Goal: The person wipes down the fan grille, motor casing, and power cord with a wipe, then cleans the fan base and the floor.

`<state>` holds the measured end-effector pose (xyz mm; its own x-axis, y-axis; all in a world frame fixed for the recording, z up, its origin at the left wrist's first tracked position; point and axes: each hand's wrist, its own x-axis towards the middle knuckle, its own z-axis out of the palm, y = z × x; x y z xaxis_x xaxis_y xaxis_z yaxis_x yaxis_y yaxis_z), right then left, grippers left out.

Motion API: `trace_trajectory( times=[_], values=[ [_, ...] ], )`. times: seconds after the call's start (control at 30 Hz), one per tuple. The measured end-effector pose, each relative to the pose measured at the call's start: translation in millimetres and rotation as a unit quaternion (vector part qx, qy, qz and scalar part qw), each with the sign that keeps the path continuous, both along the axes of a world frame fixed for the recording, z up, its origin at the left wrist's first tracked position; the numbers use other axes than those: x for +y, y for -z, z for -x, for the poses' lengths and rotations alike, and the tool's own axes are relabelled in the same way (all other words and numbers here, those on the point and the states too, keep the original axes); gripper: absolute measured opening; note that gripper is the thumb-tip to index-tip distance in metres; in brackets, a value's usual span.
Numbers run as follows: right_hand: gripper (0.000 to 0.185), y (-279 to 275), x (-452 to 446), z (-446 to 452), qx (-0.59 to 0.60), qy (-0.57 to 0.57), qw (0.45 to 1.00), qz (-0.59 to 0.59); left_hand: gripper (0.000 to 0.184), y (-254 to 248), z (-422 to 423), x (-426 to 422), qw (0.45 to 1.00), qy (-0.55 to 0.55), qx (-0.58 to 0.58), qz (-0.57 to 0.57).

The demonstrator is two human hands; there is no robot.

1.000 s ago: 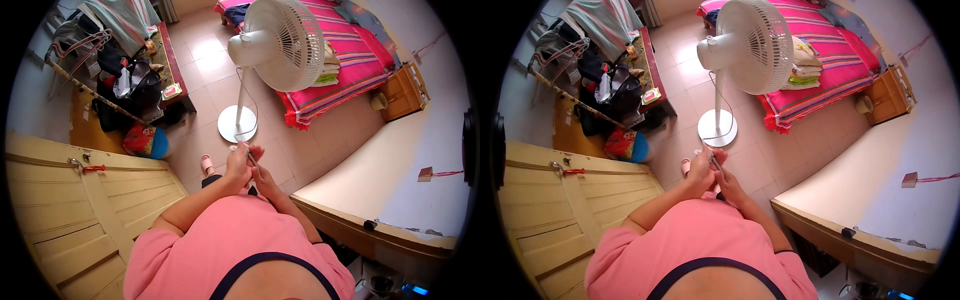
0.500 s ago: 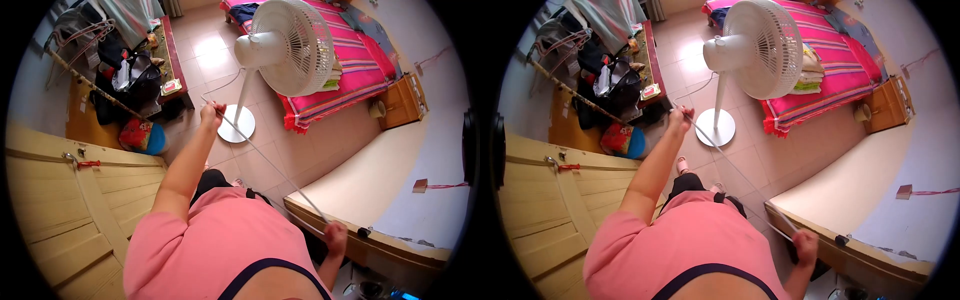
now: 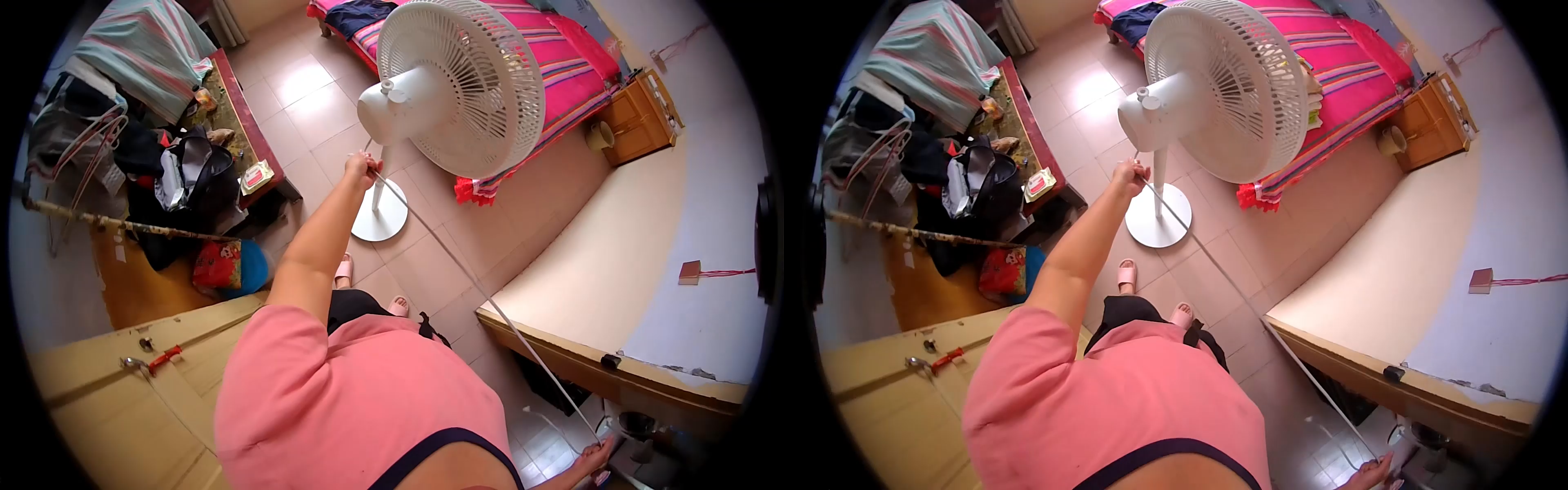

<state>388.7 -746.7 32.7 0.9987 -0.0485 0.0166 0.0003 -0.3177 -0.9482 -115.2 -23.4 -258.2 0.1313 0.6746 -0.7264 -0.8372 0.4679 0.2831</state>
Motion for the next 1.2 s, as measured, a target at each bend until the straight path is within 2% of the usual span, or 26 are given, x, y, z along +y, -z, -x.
trace_trajectory(
  times=[0.1, 0.13, 0.17, 0.23, 0.27, 0.33, 0.37, 0.43, 0.47, 0.53, 0.57, 0.6, 0.63, 0.7, 0.77, 0.8, 0.83, 0.9, 0.93, 0.97, 1.0, 1.03, 1.07, 1.1, 1.13, 1.2],
  values=[
    [0.039, -23, -15, 3, -0.017, 0.022, 0.999, 0.041, 0.031, 11, -13, 17, 0.998, 0.059, 0.022, -0.016],
    [0.039, -26, -14, 4, -0.002, 0.063, 0.997, 0.035, 0.030, 15, -16, 19, 0.996, 0.068, 0.040, -0.033],
    [0.039, -27, -16, 5, 0.014, 0.104, 0.994, 0.029, 0.030, 20, -15, 20, 0.996, 0.071, 0.035, -0.028],
    [0.039, -21, -35, 3, 0.007, 0.101, 0.995, 0.021, 0.028, 15, -10, 18, 0.985, 0.125, 0.098, -0.061],
    [0.038, -19, -36, 8, 0.006, 0.130, 0.991, 0.038, 0.028, 11, -4, 21, 0.986, 0.125, 0.093, -0.059],
    [0.032, -4, -55, 12, 0.013, 0.182, 0.982, 0.052, 0.027, 4, 13, 28, 0.957, 0.206, 0.168, -0.119],
    [0.032, 9, -63, 6, 0.011, 0.183, 0.981, 0.056, 0.027, 2, 19, 32, 0.957, 0.207, 0.165, -0.116],
    [0.028, 30, -75, 0, 0.050, 0.210, 0.974, 0.064, 0.030, -2, 28, 39, 0.914, 0.312, 0.185, -0.181],
    [0.026, -1, 48, 102, 0.006, 0.231, 0.972, 0.051, 0.030, -10, 35, 39, 0.914, 0.315, 0.184, -0.179],
    [0.026, 6, 65, 109, 0.025, 0.228, 0.972, 0.060, 0.035, -27, 51, 35, 0.881, 0.377, 0.218, -0.187],
    [0.026, 14, 66, 107, 0.044, 0.222, 0.972, 0.068, 0.035, -20, 60, 32, 0.880, 0.379, 0.219, -0.183],
    [0.040, 48, 12, 64, 0.079, 0.208, 0.972, 0.076, 0.036, -8, 72, 28, 0.931, 0.318, 0.098, -0.150],
    [0.040, 57, 20, 70, 0.081, 0.211, 0.971, 0.081, 0.038, 0, 82, 23, 0.962, 0.249, -0.025, -0.111],
    [0.029, 73, 54, 75, 0.093, 0.194, 0.973, 0.089, 0.039, 14, 91, 13, 0.964, 0.244, -0.030, -0.095],
    [0.041, 77, 97, 104, 0.108, 0.140, 0.981, 0.079, 0.043, 24, 89, 8, 0.964, 0.247, -0.030, -0.097],
    [0.041, 85, 109, 110, 0.118, 0.118, 0.982, 0.083, 0.044, 21, 88, 6, 0.980, 0.176, -0.034, -0.082],
    [0.041, 92, 124, 113, 0.127, 0.095, 0.984, 0.086, 0.044, 15, 91, 3, 0.981, 0.175, -0.036, -0.080],
    [0.037, 83, 186, 153, 0.155, 0.000, 0.961, 0.228, 0.041, -3, 100, -8, 0.981, 0.159, -0.070, -0.091],
    [0.033, 118, 185, 135, 0.062, -0.121, 0.943, 0.303, 0.041, -16, 103, -14, 0.978, 0.162, -0.090, -0.093],
    [0.030, 149, 183, 124, -0.030, -0.236, 0.898, 0.371, 0.041, -28, 108, -21, 0.978, 0.166, -0.090, -0.088],
    [0.028, 118, 263, 197, -0.010, -0.274, 0.891, 0.363, 0.039, -40, 111, -28, 0.974, 0.186, -0.083, -0.102],
    [0.037, 112, 304, 237, -0.033, -0.301, 0.844, 0.442, 0.036, -53, 113, -36, 0.969, 0.205, -0.077, -0.117],
    [0.046, 104, 343, 269, -0.151, -0.368, 0.748, 0.532, 0.033, -68, 115, -43, 0.963, 0.222, -0.044, -0.148],
    [0.055, 97, 379, 301, -0.198, -0.433, 0.742, 0.473, 0.033, -73, 115, -49, 0.962, 0.228, -0.046, -0.145],
    [0.057, 94, 414, 327, -0.189, -0.448, 0.742, 0.461, 0.031, -77, 116, -57, 0.944, 0.271, -0.033, -0.186],
    [0.059, 81, 466, 368, -0.019, -0.497, 0.797, 0.343, 0.033, -101, 114, -67, 0.909, 0.338, -0.007, -0.243]
  ],
)
